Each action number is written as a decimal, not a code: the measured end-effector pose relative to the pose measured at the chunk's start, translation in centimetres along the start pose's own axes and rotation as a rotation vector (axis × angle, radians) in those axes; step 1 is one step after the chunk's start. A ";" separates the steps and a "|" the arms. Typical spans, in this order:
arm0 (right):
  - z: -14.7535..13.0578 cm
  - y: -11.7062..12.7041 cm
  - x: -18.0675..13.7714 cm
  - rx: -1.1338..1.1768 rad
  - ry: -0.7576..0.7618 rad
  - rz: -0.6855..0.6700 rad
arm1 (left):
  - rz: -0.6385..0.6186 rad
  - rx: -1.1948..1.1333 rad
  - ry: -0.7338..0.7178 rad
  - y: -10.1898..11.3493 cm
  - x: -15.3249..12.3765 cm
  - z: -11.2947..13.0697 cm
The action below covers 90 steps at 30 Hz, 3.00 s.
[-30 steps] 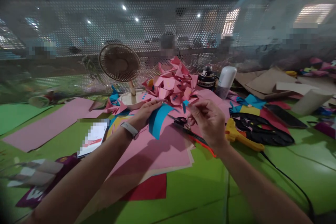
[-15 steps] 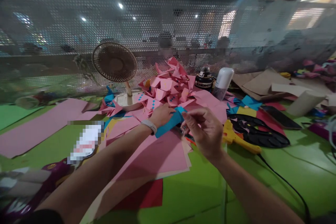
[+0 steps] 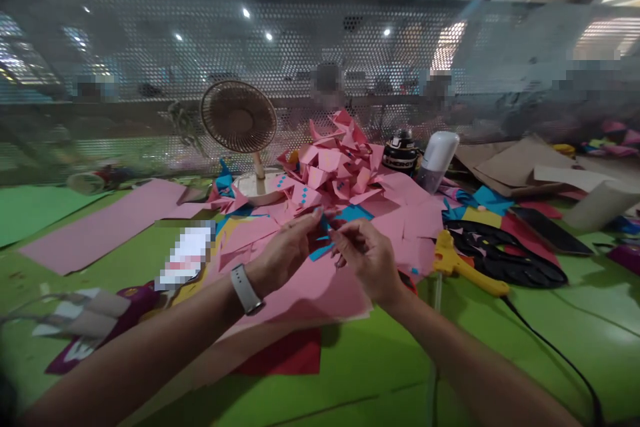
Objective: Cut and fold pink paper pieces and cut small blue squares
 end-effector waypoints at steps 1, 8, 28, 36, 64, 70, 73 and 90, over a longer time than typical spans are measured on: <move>0.4 -0.6 -0.3 0.006 -0.018 -0.041 | 0.061 -0.022 -0.039 0.4 -0.5 0.4; 1.7 -3.0 -1.8 -0.034 -0.032 -0.289 | 0.261 0.033 -0.005 4.6 -3.2 0.9; -1.1 -5.9 -4.7 -0.790 0.743 -0.466 | 0.086 0.102 0.053 6.1 -6.6 -2.5; -0.9 -5.8 -4.7 -0.714 0.708 -0.501 | 0.104 0.098 0.032 6.0 -6.8 -3.1; -1.7 -6.1 -4.5 -0.590 0.549 -0.585 | 0.209 0.092 0.014 7.1 -6.8 -2.2; -1.4 -5.8 -4.4 -0.550 0.494 -0.566 | 0.268 0.107 0.006 7.6 -6.8 -1.7; -1.4 -4.8 -3.7 -0.473 0.467 -0.444 | 0.381 0.174 0.038 9.0 -6.9 -1.4; -0.7 -3.7 1.2 -0.172 0.069 -0.299 | 0.101 0.372 -0.046 4.2 -7.8 0.5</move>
Point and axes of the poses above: each hand's wrist, its own x-axis towards the middle knuckle, its own y-axis out of the back of the hand, z = x × y, the point moved 7 cm from there along x, towards the middle knuckle, and after that the axes turned 1 degree about y, right-handed, at the moved point
